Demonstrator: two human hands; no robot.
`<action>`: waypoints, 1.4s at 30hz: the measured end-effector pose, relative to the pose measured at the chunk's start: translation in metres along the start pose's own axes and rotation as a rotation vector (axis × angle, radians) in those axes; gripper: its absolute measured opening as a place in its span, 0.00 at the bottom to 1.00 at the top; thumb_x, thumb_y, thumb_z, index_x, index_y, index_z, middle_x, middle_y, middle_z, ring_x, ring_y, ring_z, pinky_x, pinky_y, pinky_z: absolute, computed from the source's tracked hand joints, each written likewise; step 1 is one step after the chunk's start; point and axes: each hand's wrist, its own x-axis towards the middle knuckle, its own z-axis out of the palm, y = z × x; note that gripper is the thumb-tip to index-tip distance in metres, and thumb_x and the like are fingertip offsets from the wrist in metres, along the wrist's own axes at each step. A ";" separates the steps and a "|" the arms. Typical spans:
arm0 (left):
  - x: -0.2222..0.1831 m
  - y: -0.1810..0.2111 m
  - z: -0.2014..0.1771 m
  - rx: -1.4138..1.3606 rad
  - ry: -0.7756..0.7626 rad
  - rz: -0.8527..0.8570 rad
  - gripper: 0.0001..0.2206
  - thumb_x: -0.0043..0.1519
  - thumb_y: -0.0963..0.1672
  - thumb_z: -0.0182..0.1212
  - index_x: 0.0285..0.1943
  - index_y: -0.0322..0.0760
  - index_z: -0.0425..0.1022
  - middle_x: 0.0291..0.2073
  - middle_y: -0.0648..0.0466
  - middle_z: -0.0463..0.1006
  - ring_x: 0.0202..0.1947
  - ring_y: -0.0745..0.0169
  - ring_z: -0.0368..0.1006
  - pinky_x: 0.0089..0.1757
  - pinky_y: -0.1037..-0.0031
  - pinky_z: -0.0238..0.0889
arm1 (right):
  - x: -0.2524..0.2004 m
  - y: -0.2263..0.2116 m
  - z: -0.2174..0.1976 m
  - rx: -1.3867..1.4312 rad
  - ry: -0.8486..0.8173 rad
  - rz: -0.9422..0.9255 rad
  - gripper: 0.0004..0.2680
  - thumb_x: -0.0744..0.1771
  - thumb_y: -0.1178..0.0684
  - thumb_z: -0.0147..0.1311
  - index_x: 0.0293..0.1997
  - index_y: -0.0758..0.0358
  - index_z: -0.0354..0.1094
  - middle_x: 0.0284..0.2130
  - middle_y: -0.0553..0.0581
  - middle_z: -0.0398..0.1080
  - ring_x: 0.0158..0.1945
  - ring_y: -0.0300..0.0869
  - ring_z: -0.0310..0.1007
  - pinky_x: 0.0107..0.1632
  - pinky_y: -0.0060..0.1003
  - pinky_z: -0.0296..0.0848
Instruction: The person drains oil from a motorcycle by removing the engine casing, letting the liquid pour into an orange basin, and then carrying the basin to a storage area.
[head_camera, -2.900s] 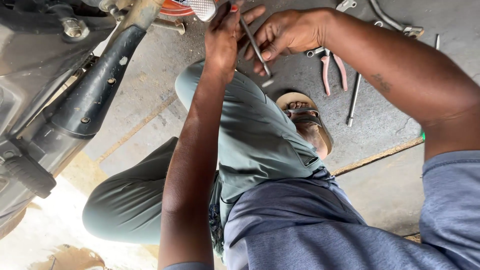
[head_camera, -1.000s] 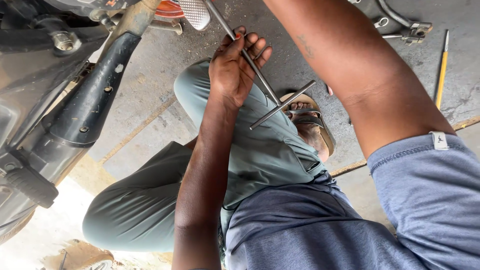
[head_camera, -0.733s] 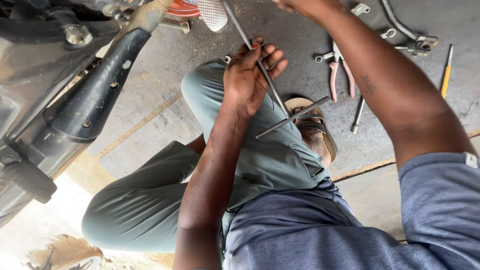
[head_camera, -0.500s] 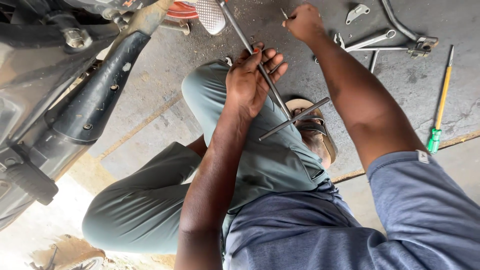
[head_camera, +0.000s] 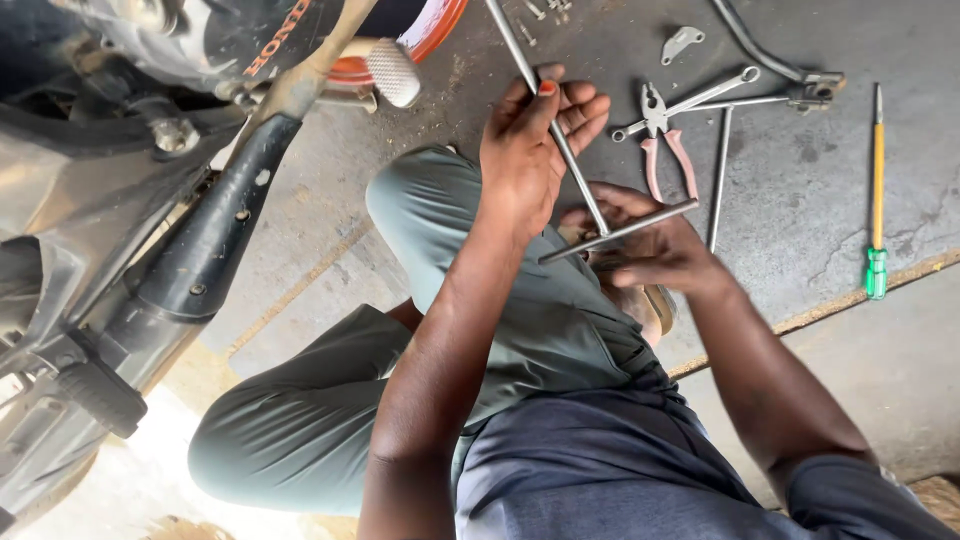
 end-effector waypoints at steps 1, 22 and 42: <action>0.004 0.003 0.007 0.021 -0.020 0.009 0.12 0.71 0.41 0.48 0.60 0.27 0.63 0.45 0.42 0.75 0.47 0.45 0.76 0.53 0.54 0.70 | -0.002 -0.004 0.010 0.214 0.048 -0.046 0.25 0.62 0.46 0.64 0.61 0.65 0.58 0.45 0.57 0.72 0.53 0.41 0.72 0.57 0.40 0.70; 0.074 0.059 -0.001 0.465 0.006 0.189 0.13 0.68 0.44 0.48 0.52 0.26 0.69 0.46 0.41 0.79 0.44 0.52 0.81 0.44 0.64 0.80 | 0.099 -0.007 0.012 0.457 0.426 0.139 0.10 0.68 0.53 0.48 0.46 0.72 0.70 0.13 0.43 0.49 0.17 0.33 0.50 0.32 0.35 0.64; 0.030 0.065 0.014 0.708 0.196 -0.106 0.13 0.58 0.49 0.63 0.41 0.34 0.76 0.30 0.53 0.82 0.30 0.65 0.81 0.29 0.79 0.75 | 0.033 0.016 0.043 -0.236 0.623 -0.477 0.13 0.64 0.61 0.57 0.53 0.63 0.61 0.26 0.46 0.60 0.28 0.33 0.58 0.34 0.30 0.61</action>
